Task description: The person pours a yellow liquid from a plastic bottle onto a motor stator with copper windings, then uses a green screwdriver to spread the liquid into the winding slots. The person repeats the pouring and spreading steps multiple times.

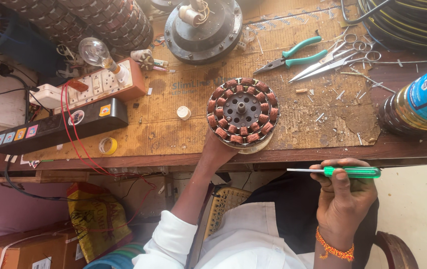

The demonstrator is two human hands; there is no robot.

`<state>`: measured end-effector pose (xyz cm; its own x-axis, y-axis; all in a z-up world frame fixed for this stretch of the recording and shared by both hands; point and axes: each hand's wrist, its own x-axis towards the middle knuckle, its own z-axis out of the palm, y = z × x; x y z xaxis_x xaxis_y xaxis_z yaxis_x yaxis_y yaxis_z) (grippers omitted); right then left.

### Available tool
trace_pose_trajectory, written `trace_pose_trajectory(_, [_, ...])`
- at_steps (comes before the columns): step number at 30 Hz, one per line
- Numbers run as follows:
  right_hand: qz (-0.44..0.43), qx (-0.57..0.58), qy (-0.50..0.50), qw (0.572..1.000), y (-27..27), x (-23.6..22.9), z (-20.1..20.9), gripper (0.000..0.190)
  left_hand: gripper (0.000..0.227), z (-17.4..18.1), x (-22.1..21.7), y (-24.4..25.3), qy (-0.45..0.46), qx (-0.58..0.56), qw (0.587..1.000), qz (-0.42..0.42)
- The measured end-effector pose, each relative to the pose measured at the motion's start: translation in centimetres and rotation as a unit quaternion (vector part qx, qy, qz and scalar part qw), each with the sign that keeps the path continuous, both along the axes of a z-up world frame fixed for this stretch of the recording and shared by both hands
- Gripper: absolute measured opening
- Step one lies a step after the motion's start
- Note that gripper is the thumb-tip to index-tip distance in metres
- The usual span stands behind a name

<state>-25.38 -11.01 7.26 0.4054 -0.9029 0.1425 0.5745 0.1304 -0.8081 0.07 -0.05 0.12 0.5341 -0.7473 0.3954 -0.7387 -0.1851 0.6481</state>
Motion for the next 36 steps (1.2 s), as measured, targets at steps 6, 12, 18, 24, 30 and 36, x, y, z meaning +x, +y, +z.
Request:
trace_pose_trajectory(6, [-0.004, 0.017, 0.012, 1.0, 0.0, 0.2, -0.2, 0.022, 0.054, 0.2, -0.2, 0.1, 0.045, -0.014, 0.999, 0.009])
trace_pose_trajectory(12, [-0.048, -0.006, 0.104, 0.993, -2.6, 3.4, 0.4, 0.026, 0.05, -2.7, 0.5, -0.1, 0.07, 0.031, 0.997, 0.027])
trace_pose_trajectory(18, [0.001, -0.078, 0.303, 0.95, -9.1, 4.5, 0.9, 0.063, 0.027, -8.0, 2.4, 0.8, -0.206, 0.03, 0.978, -0.021])
trace_pose_trajectory(24, [-0.334, -0.141, 0.171, 0.916, -9.7, -1.9, 3.4, 0.057, 0.019, -7.0, 2.4, 0.5, -0.21, -0.021, 0.977, -0.019])
trace_pose_trajectory(30, [-0.264, -0.335, 0.227, 0.876, -19.0, -4.1, 5.1, 0.131, 0.013, -5.9, 2.0, -0.4, -0.181, 0.068, 0.981, -0.002])
trace_pose_trajectory(36, [-0.159, -0.374, 0.274, 0.872, -20.8, -2.6, 2.3, 0.127, 0.067, -3.7, -0.3, -1.2, 0.632, -0.241, 0.726, -0.121])
